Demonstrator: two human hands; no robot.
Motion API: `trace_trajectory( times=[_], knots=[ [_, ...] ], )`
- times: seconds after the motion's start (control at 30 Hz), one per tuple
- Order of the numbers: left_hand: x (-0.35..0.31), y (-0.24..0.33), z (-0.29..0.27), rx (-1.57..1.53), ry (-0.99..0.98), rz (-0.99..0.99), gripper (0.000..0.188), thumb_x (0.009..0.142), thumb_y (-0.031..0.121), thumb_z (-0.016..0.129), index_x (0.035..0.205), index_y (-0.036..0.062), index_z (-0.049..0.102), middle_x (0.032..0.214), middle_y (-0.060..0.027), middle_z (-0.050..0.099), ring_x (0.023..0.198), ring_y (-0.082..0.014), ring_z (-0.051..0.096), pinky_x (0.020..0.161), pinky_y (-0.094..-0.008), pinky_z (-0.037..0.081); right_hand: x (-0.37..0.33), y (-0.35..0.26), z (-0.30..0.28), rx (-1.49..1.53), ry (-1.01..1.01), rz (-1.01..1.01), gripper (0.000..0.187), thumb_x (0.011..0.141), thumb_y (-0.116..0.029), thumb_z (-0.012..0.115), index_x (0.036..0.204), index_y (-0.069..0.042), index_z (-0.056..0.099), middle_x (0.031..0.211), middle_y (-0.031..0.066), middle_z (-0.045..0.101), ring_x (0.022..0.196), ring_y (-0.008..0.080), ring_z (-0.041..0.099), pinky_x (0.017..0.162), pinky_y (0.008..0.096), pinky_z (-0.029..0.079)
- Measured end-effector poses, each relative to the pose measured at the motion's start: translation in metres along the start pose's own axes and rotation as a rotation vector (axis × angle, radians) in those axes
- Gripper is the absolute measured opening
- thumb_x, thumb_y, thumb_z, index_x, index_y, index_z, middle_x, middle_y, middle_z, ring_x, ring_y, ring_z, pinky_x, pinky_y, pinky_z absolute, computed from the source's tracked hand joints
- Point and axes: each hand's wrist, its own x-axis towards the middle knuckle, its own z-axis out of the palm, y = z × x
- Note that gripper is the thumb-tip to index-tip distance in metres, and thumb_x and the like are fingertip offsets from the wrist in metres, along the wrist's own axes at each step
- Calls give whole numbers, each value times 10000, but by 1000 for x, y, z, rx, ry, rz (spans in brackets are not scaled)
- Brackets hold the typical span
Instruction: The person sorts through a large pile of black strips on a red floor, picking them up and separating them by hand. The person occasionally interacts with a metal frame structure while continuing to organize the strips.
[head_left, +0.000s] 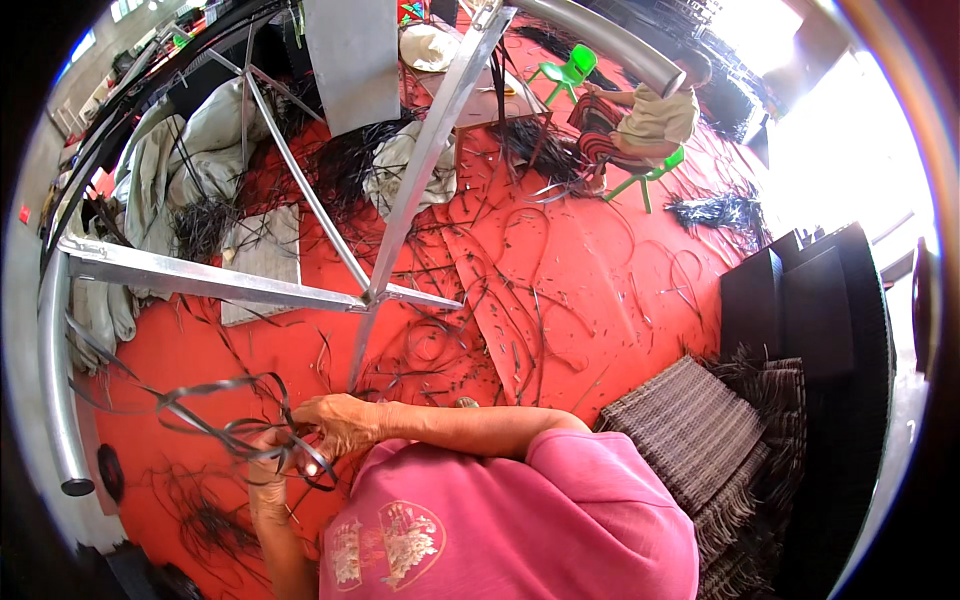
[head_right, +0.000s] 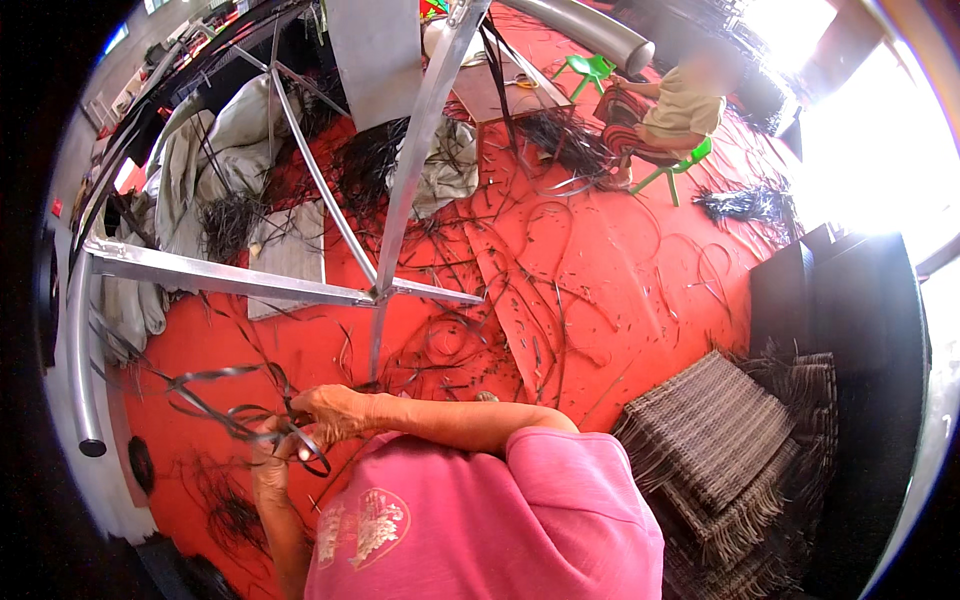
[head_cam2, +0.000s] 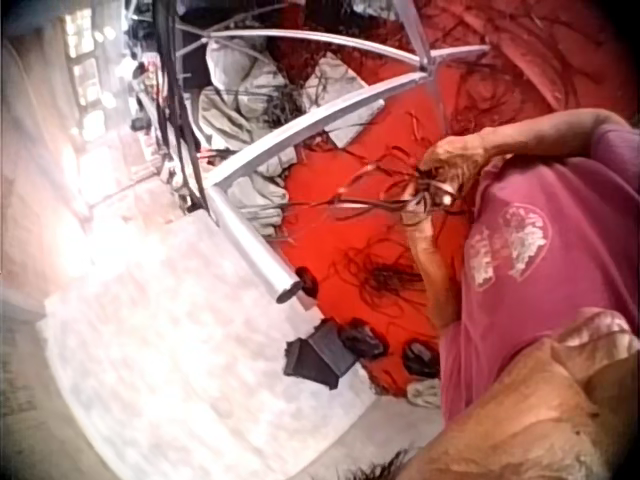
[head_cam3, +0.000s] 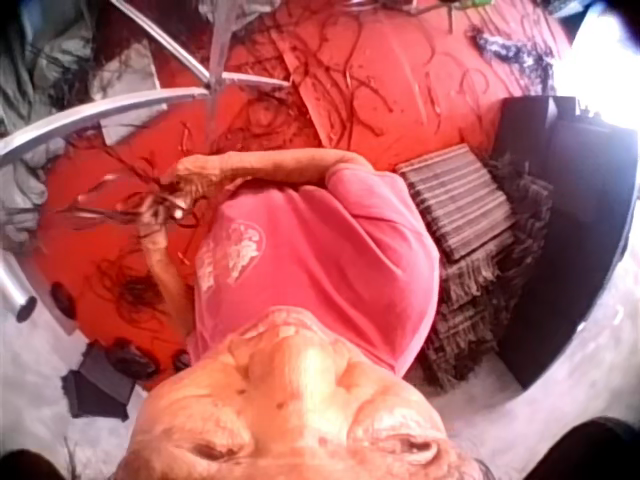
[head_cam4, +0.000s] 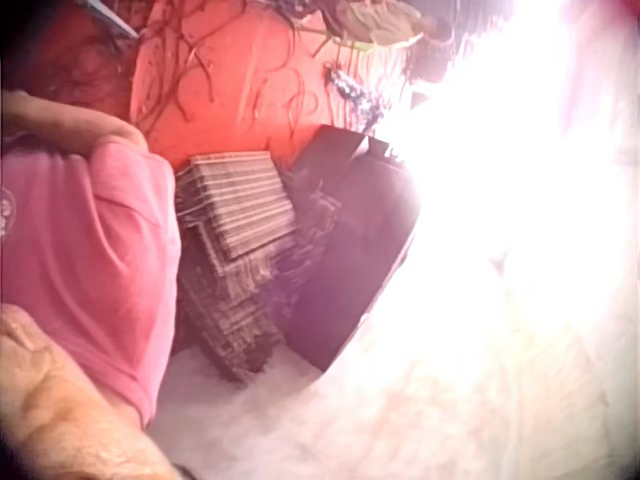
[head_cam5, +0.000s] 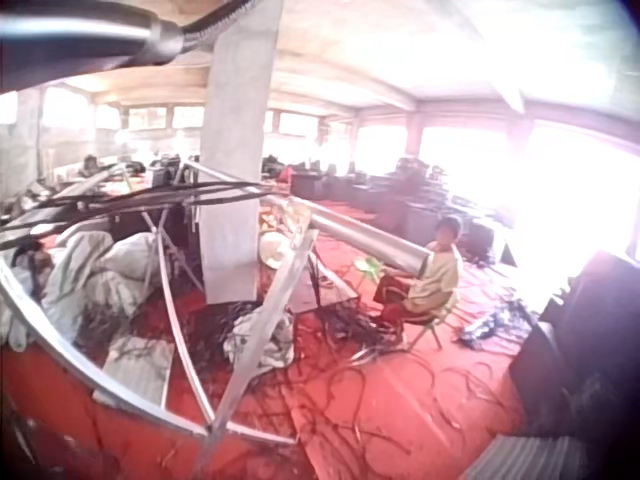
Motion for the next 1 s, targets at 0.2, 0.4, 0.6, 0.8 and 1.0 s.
trace_trajectory(
  times=[0.2,0.4,0.6,0.8,1.0],
  knots=[
    [6,-2,42,151,23,166,150,764,120,638,849,13,576,740,-16,579,618,-80,529,522,-231,431,-1,-18,-6,277,118,272,646,696,-557,649,917,32,501,747,152,582,710,291,604,609,380,480],
    [-10,16,54,-270,-148,224,148,725,29,635,641,12,515,807,-189,609,673,-213,591,576,-269,504,4,-1,-13,632,-122,289,394,870,-384,513,841,6,552,664,58,583,502,91,528,435,280,408],
    [-72,53,-61,-764,-108,815,169,687,116,636,733,65,481,1099,-213,505,901,-267,464,735,-333,412,-18,80,-61,193,65,492,276,841,-210,477,1016,-63,631,868,84,659,733,181,600,681,326,480],
    [-151,45,-101,-367,190,1006,143,731,129,610,789,85,486,1314,-205,426,1229,-322,357,965,-447,237,-15,66,-91,420,113,441,414,939,-328,355,996,-13,616,856,53,615,849,136,556,761,282,429],
    [-169,1,-70,-324,368,828,152,779,180,547,832,38,558,1196,-238,506,1057,-368,504,875,-470,397,-14,46,-83,552,104,540,451,910,-430,392,1089,-60,577,841,82,635,771,189,632,598,267,486]
  ],
)
